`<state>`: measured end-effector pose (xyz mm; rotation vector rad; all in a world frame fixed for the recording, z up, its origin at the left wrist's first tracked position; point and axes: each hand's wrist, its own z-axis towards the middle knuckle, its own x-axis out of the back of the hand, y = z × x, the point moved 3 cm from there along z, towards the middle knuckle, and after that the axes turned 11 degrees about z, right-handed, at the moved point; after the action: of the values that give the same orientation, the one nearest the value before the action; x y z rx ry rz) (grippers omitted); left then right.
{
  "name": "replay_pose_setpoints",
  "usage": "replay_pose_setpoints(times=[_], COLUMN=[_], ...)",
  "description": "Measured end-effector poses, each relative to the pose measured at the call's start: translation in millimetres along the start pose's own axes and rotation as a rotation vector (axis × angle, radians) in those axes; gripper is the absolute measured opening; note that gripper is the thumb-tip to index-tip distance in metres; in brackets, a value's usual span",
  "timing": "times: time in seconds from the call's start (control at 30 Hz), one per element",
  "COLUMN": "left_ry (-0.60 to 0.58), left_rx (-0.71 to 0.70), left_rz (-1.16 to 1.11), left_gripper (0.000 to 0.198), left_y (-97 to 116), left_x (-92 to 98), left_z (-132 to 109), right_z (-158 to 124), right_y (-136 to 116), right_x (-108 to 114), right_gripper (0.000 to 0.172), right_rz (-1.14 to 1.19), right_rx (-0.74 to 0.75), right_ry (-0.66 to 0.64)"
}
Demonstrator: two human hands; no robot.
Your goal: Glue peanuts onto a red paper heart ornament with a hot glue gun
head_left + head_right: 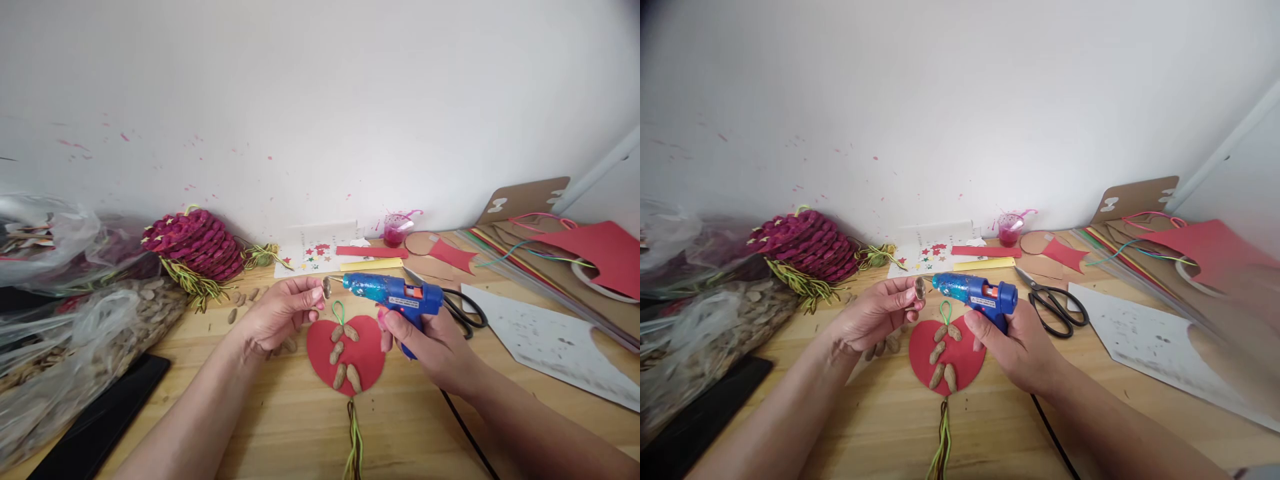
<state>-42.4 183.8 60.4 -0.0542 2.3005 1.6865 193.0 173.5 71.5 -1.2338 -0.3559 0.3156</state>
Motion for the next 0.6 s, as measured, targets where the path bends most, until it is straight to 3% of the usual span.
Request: replay_pose_setpoints(times=[0.3, 0.6], left_ry=[0.005, 0.030], left_rx=[-0.047, -0.105], left_rz=[-0.020, -0.108], left_gripper=[0.043, 0.039], left_y=[1, 4], left_x=[2.6, 6.5], left_z=[0, 1], right_z=[-1, 0], right_y=[5, -6], right_x=[3, -3], right_gripper=[0.043, 0.049], right_rz=[-0.035, -0.029], right_rx=[-0.012, 0.021], right_ry=[0.035, -0.068])
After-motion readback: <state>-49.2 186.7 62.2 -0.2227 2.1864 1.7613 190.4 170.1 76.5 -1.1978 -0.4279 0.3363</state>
